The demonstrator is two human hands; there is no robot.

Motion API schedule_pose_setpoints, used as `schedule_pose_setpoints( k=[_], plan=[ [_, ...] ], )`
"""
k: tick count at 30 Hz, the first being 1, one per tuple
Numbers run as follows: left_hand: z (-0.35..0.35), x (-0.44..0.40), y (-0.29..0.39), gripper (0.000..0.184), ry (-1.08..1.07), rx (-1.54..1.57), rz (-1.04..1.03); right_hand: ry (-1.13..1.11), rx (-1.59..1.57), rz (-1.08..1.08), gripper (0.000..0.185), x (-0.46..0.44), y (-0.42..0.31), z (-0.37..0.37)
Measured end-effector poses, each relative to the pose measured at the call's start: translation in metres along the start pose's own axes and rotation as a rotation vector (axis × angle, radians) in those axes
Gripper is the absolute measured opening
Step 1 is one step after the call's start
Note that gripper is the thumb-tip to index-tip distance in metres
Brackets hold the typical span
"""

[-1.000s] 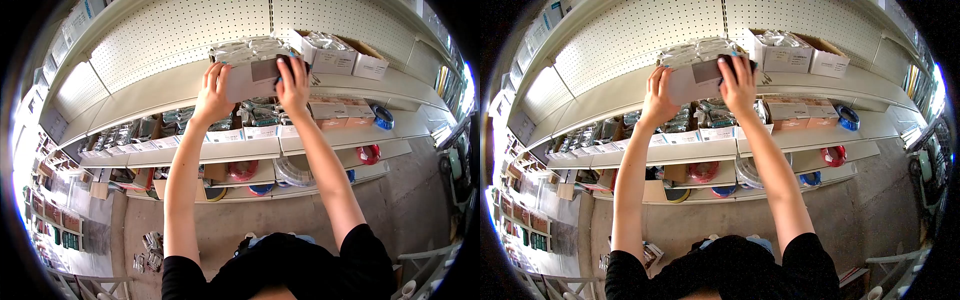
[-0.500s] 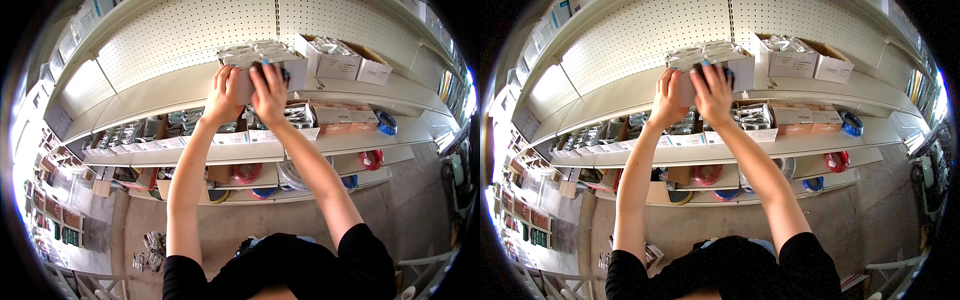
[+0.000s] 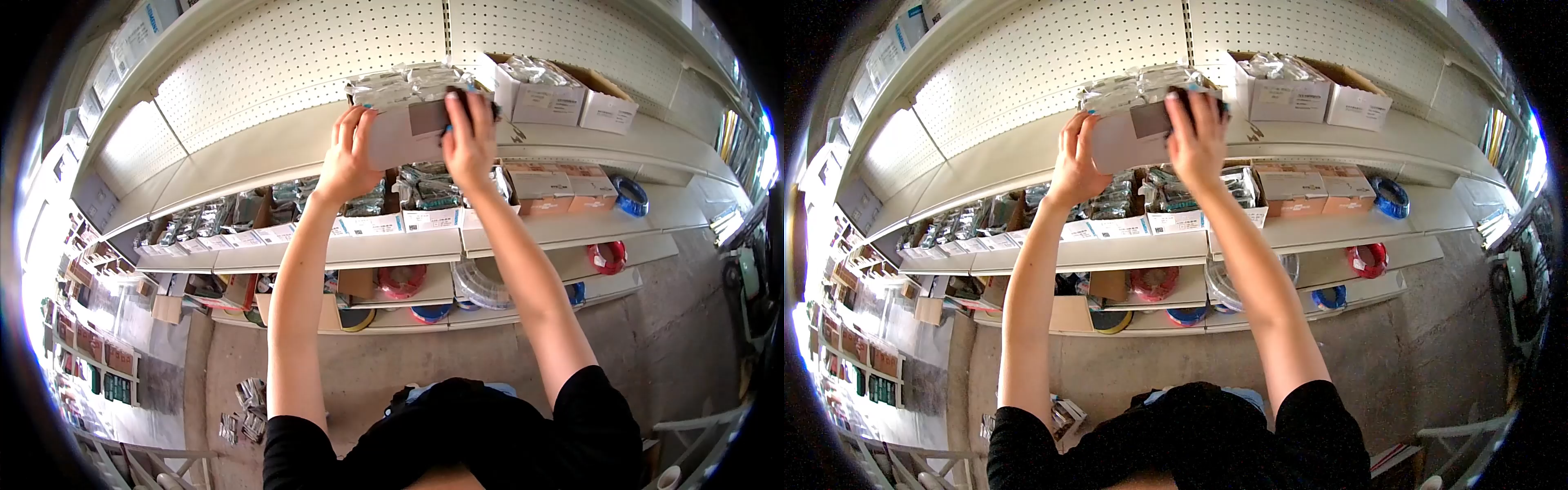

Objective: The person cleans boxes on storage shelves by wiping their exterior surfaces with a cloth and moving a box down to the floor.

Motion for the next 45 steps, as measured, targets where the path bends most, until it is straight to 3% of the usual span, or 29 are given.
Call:
schedule_pose_setpoints(
  k=[5, 10, 15, 17, 21, 27, 33, 38, 45],
  plan=[
    [-0.005, 0.006, -0.010, 0.092, 0.011, 0.000, -0.063, 0.013, -0.070, -0.207, 0.058, 0.006, 0.054, 0.001],
    [-0.002, 0.009, -0.007, 0.105, 0.019, 0.093, -0.196, 0.057, 0.008, -0.179, 0.059, 0.001, 0.028, 0.009],
    [0.003, 0.007, -0.004, 0.101, -0.062, 0.159, -0.171, 0.014, -0.116, 0.065, 0.063, -0.002, -0.046, -0.009],
    [0.003, 0.008, -0.005, 0.101, -0.076, 0.169, -0.166, 0.019, -0.111, 0.185, 0.051, -0.008, -0.078, -0.002],
    [0.003, 0.009, -0.002, 0.100, -0.112, 0.167, -0.193, 0.085, -0.158, 0.262, 0.039, 0.007, -0.094, 0.000],
    [0.005, 0.012, 0.000, 0.104, -0.238, 0.090, -0.164, -0.074, -0.077, 0.521, 0.037, 0.072, -0.097, -0.005],
    [0.010, 0.005, 0.000, 0.103, -0.206, 0.076, -0.127, -0.033, -0.107, 0.346, 0.040, 0.030, -0.092, -0.005],
    [0.005, 0.007, -0.003, 0.100, -0.053, 0.064, -0.142, 0.027, -0.162, 0.018, 0.045, -0.020, -0.083, -0.007],
    [-0.009, 0.012, -0.005, 0.074, 0.052, -0.062, -0.157, 0.009, -0.186, 0.094, 0.043, 0.021, -0.096, -0.008]
  ],
)
Point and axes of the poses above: each hand's wrist, its own x-axis away from the middle knuckle, its own z-axis out of the back of the hand, y = z × x, the point moved 8 cm from there along -x, towards the middle knuckle, and after that the axes turned 15 degrees about x, right-handed, at the moved point
